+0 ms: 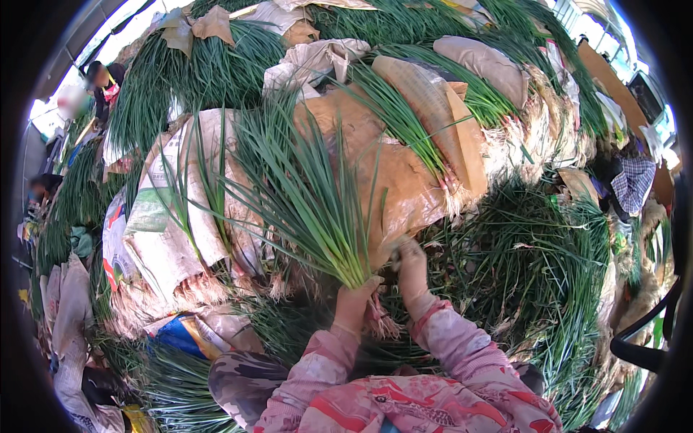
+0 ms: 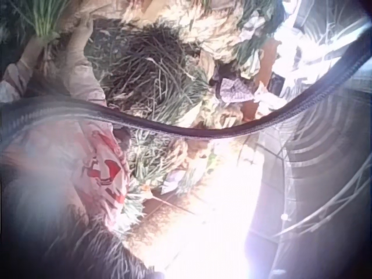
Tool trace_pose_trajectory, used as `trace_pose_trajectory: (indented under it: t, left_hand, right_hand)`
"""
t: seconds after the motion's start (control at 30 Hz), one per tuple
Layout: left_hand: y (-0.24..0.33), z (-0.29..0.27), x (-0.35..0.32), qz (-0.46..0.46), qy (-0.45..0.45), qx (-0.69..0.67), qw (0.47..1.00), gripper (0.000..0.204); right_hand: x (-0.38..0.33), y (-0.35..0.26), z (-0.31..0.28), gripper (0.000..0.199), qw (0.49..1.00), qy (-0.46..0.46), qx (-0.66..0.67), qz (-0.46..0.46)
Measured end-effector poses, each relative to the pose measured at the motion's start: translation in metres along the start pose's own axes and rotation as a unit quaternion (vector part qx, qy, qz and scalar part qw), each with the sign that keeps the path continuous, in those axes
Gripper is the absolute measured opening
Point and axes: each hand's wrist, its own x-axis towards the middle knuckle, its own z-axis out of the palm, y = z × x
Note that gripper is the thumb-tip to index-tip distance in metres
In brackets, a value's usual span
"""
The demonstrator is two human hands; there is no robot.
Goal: The person repeatedly picks up bunches of green onions, trims the root ends by hand, and places the trimmed bunches into a blue bin. The person works continuously among large piles of green onions and sacks in a covered market area.
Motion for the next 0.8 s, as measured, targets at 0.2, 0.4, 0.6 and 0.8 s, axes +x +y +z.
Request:
trace_pose_trajectory:
  t: [0.2,0.4,0.6,0.8]
  left_hand:
    - [-0.011,0.002,0.001,0.027,0.017,0.043,0.999,0.018]
    - [0.013,0.014,-0.014,0.057,0.063,0.034,0.996,0.02]
    - [0.004,0.005,0.0,0.099,-0.012,0.032,0.995,0.015]
    - [0.009,0.018,0.005,0.062,-0.014,0.009,0.998,0.019]
  right_hand:
    - [0.003,0.01,-0.017,0.03,0.906,-0.221,-0.34,-0.124]
    - [0.031,-0.017,-0.046,0.027,0.856,-0.206,-0.473,0.028]
    - [0.074,-0.044,-0.075,0.028,0.669,-0.296,-0.67,-0.127]
    - [0.185,-0.081,-0.11,0.026,0.69,0.042,-0.72,-0.06]
